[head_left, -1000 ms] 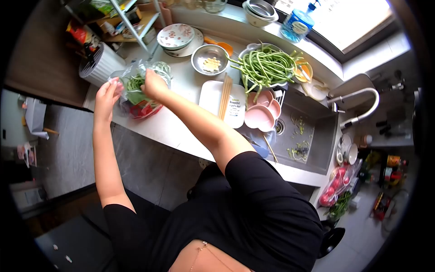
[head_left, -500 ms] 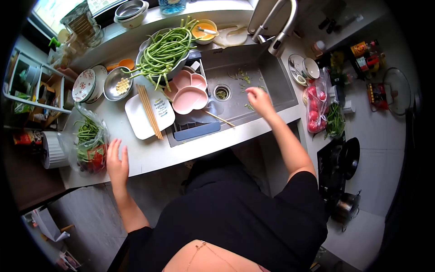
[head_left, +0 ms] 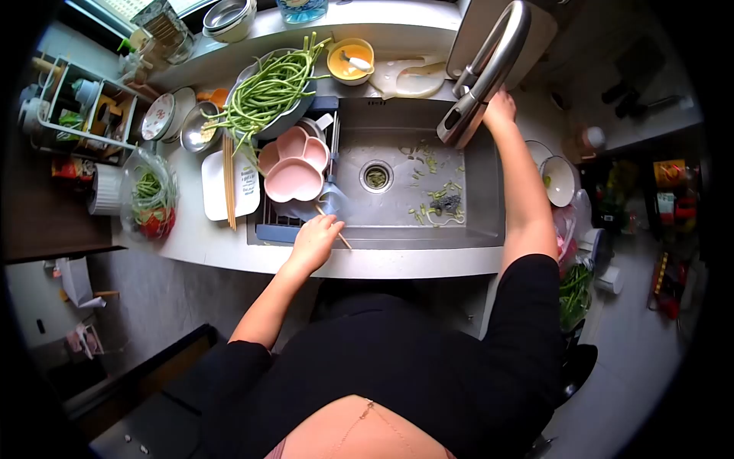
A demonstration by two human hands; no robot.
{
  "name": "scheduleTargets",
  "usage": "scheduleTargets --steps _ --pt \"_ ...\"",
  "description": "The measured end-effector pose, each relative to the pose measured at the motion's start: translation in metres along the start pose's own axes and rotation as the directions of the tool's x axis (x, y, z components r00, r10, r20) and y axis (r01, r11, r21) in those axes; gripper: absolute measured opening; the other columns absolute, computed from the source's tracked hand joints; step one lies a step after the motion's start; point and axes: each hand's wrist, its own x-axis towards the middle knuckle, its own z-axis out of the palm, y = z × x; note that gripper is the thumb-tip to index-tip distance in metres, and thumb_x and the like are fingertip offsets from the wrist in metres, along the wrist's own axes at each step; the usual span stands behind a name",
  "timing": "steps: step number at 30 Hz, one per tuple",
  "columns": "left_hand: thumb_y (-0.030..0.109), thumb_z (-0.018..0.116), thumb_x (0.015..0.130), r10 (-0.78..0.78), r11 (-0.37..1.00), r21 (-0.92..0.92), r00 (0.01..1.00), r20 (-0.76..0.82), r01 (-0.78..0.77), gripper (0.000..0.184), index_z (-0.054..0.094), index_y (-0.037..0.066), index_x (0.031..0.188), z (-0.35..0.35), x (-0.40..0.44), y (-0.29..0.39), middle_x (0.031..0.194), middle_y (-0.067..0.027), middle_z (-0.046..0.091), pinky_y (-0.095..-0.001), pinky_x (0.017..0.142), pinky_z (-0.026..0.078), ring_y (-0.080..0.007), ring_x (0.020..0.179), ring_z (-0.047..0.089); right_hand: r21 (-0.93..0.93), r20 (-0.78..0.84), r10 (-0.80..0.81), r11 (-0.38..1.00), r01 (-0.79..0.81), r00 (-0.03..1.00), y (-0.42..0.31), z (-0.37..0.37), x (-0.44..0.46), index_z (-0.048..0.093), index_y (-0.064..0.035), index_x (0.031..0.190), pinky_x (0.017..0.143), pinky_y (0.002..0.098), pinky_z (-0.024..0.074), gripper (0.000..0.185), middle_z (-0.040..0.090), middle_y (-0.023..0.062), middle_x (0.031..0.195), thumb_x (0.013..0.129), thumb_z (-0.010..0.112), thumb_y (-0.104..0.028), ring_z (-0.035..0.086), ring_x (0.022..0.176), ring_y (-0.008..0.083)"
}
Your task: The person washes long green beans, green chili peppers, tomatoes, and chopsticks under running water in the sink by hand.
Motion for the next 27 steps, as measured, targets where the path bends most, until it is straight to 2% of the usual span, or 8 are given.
scheduleTargets --steps 4,10,16,19,21,23,26,27 --pt "0.017 0.051 0.077 0.057 0.965 0.251 0.997 0.060 -0.071 0.027 0.063 0.010 0.100 0.022 0.009 -0.002 0.114 -0.0132 0.055 -0.0387 0.096 0.036 -0.0281 0.112 0.048 -0.055 -0.159 -0.163 0.986 0.157 0.974 0.016 0.038 0.010 0.059 -0.0058 0.094 0.087 0.0377 0.0442 0.018 0.055 0.0096 0.106 0.084 0.046 -0.014 0.049 0.111 0.0266" --pt "0.011 0.052 0.073 0.152 0.974 0.157 0.986 0.065 -0.161 0.014 0.059 0.006 0.084 0.015 0.023 0.005 0.090 -0.0096 0.055 -0.0402 0.093 0.041 -0.0266 0.097 0.054 0.036 -0.146 -0.129 0.990 0.135 0.981 0.007 0.028 -0.003 0.057 -0.0043 0.085 0.074 0.0385 0.0496 0.012 0.056 0.0095 0.088 0.081 0.048 -0.011 0.057 0.086 0.0265" --pt "0.011 0.051 0.087 -0.066 0.928 -0.372 0.966 -0.250 -0.033 0.018 0.049 0.003 0.103 0.016 0.133 0.098 0.085 -0.0170 0.053 -0.0399 0.066 0.045 -0.0358 0.076 0.053 0.321 -0.270 -0.062 0.935 0.150 0.961 -0.026 0.000 -0.062 0.053 -0.0035 0.110 0.097 0.0442 0.0363 0.034 0.050 0.0178 0.119 0.079 0.056 -0.017 0.035 0.125 0.0351" --pt "0.026 0.043 0.093 -0.359 0.235 -0.934 0.917 0.173 0.269 0.018 0.046 0.009 0.093 0.065 0.193 0.102 0.059 -0.0028 0.044 -0.0308 0.044 0.036 -0.0172 0.048 0.043 0.651 -0.222 -0.094 0.727 0.219 0.971 -0.048 0.026 -0.098 0.050 -0.0028 0.114 0.096 0.0437 0.0373 0.037 0.051 0.0196 0.117 0.082 0.055 -0.020 0.040 0.120 0.0390" --pt "0.031 0.042 0.094 -0.255 -0.453 -0.769 0.762 0.596 0.450 0.020 0.046 0.012 0.086 0.049 0.213 0.110 0.054 0.0029 0.037 -0.0251 0.034 0.028 -0.0087 0.039 0.032 0.923 0.174 -0.082 0.362 -0.134 0.981 -0.068 0.024 -0.130 0.046 -0.0023 0.118 0.093 0.0411 0.0400 0.038 0.053 0.0188 0.115 0.085 0.052 -0.020 0.049 0.112 0.0355" --pt "0.030 0.044 0.093 -0.231 -0.545 -0.719 0.747 0.624 0.431 0.019 0.047 0.015 0.081 0.060 0.218 0.109 0.052 0.0061 0.034 -0.0192 0.031 0.017 -0.0035 0.036 0.022 0.955 0.231 -0.081 -0.170 -0.242 0.969 -0.102 0.051 -0.160 0.046 -0.0014 0.113 0.084 0.0357 0.0448 0.031 0.057 0.0147 0.103 0.089 0.048 -0.020 0.057 0.095 0.0249" --pt "0.023 0.046 0.090 -0.187 -0.585 -0.717 0.797 0.574 0.379 0.016 0.051 0.012 0.081 0.057 0.207 0.104 0.053 0.0059 0.037 -0.0184 0.032 0.018 -0.0033 0.037 0.026 0.725 0.574 -0.181 -0.341 -0.598 0.799 -0.116 0.024 -0.168 0.046 -0.0017 0.107 0.068 0.0290 0.0472 0.026 0.055 0.0085 0.093 0.091 0.045 -0.022 0.054 0.082 0.0138" --pt "0.030 0.043 0.092 -0.149 -0.528 -0.744 0.818 0.555 0.409 0.022 0.045 0.014 0.076 0.059 0.202 0.099 0.052 0.0061 0.034 -0.0186 0.032 0.018 -0.0030 0.038 0.028 0.776 0.441 -0.152 -0.431 -0.461 0.884 -0.125 0.062 -0.166 0.047 -0.0028 0.099 0.054 0.0238 0.0444 0.021 0.052 0.0040 0.081 0.091 0.046 -0.022 0.052 0.070 0.0105"
